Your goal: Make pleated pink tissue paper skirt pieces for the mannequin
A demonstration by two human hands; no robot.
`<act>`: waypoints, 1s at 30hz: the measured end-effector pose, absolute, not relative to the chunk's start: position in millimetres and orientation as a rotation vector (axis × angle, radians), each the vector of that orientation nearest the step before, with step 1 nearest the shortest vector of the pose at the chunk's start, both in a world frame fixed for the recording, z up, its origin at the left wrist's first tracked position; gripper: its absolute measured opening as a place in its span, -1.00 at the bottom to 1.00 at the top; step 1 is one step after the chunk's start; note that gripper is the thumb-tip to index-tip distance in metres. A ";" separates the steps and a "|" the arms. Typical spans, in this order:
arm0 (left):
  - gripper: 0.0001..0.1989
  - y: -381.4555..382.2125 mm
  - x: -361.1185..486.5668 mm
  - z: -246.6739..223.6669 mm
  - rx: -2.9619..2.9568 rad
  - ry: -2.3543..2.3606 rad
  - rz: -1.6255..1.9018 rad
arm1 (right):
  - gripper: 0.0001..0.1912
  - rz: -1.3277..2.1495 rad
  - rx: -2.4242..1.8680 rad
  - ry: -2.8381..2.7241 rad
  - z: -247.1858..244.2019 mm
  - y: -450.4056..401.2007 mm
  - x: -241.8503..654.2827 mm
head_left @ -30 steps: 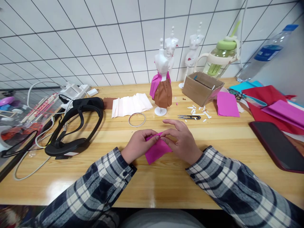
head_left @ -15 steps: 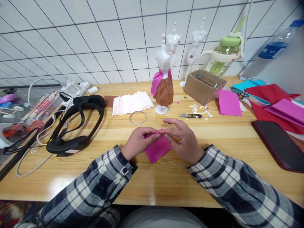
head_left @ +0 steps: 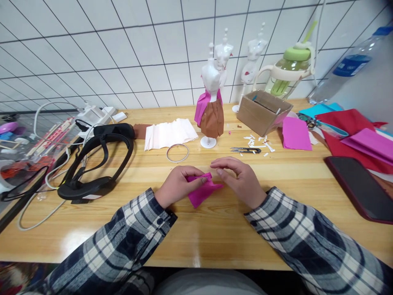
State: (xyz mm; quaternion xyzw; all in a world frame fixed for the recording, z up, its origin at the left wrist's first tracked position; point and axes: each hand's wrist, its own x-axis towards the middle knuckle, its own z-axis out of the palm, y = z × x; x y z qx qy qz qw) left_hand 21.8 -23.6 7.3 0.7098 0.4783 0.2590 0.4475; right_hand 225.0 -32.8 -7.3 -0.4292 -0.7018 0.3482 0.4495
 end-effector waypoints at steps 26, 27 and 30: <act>-0.71 -16.0 13.4 -2.5 1.804 1.164 0.589 | -0.42 1.387 -1.190 -1.375 -24.1 -18.7 224.5; -0.72 -14.4 11.8 -2.4 1.836 1.198 0.583 | -0.42 1.399 -1.188 -1.383 -24.9 -17.5 225.6; -0.75 -10.6 8.4 -2.8 1.938 1.268 0.578 | -0.39 1.461 -1.131 -1.436 -26.7 -14.6 229.2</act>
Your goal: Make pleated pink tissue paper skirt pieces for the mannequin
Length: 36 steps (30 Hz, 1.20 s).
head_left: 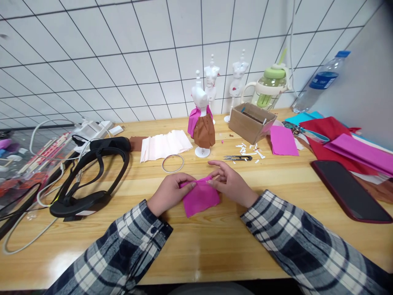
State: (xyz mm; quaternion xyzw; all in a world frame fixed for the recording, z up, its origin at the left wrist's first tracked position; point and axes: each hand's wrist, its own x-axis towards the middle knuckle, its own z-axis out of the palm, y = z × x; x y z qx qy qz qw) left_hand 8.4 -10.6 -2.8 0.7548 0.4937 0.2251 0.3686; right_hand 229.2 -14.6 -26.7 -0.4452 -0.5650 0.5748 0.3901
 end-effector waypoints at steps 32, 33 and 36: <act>-0.92 -2.2 5.7 -11.6 2.476 1.280 0.481 | -0.63 0.670 -1.182 -2.124 -33.1 -4.6 245.3; -0.92 -2.2 5.4 -12.1 2.491 1.281 0.477 | -0.69 0.659 -1.194 -2.150 -32.9 -4.7 245.2; -0.92 -2.4 4.8 -12.3 2.547 1.244 0.448 | -0.79 0.671 -1.266 -2.224 -32.1 -5.2 244.1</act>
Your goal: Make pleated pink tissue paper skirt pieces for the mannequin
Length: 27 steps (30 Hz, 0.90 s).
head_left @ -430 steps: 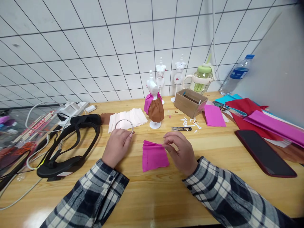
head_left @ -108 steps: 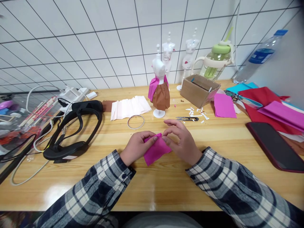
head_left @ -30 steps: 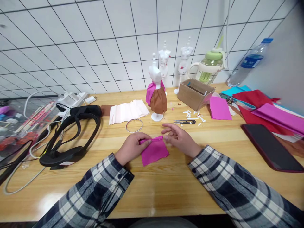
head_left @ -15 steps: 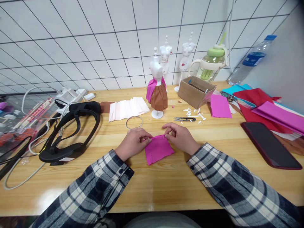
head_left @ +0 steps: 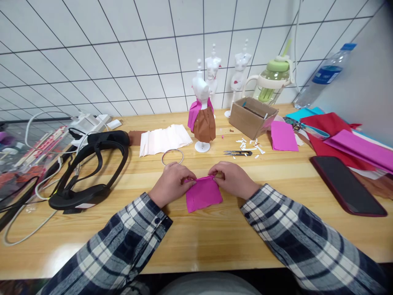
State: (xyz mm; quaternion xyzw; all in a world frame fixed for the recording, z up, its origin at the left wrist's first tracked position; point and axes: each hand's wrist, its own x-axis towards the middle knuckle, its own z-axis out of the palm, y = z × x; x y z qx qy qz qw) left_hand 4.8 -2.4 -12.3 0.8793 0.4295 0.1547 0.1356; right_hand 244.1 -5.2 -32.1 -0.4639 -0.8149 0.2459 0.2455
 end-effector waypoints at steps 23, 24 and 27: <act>-0.72 -9.4 8.8 -5.5 2.852 1.051 0.324 | -0.86 0.401 -1.268 -2.537 -19.1 -10.4 246.6; -0.72 -10.1 9.3 -4.5 2.884 1.041 0.301 | -0.86 0.395 -1.268 -2.545 -18.9 -10.6 246.5; -0.72 -11.9 10.6 -1.9 2.969 1.005 0.237 | -0.85 0.374 -1.292 -2.548 -18.5 -11.5 245.7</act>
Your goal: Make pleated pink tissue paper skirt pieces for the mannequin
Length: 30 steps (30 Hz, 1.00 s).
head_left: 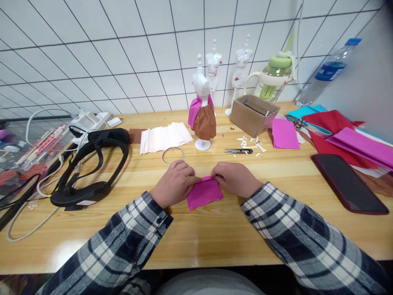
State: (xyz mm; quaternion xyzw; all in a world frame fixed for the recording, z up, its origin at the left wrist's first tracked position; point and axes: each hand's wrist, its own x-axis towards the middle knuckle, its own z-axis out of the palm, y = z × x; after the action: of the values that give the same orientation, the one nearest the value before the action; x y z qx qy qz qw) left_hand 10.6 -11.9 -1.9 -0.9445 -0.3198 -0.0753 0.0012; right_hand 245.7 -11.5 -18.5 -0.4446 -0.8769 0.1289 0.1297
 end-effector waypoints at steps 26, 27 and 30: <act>-0.39 -15.8 7.0 -2.2 -2.831 -1.387 -0.933 | -0.93 0.576 -1.329 -2.376 -19.4 -12.9 242.2; -0.35 -13.4 4.2 -3.7 -2.759 -1.493 -1.071 | -0.93 0.583 -1.344 -2.354 -18.1 -12.6 243.4; -0.38 -4.3 -4.1 -10.0 -2.632 -1.737 -1.350 | -0.95 0.589 -1.428 -2.250 -14.9 -12.8 244.9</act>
State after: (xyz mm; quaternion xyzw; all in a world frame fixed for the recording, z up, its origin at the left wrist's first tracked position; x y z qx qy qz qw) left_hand -4.1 -4.3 -10.0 -0.7593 -0.5011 -0.3894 -0.1440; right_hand 244.9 -12.8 -14.9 -0.5121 -0.8070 0.2113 0.2047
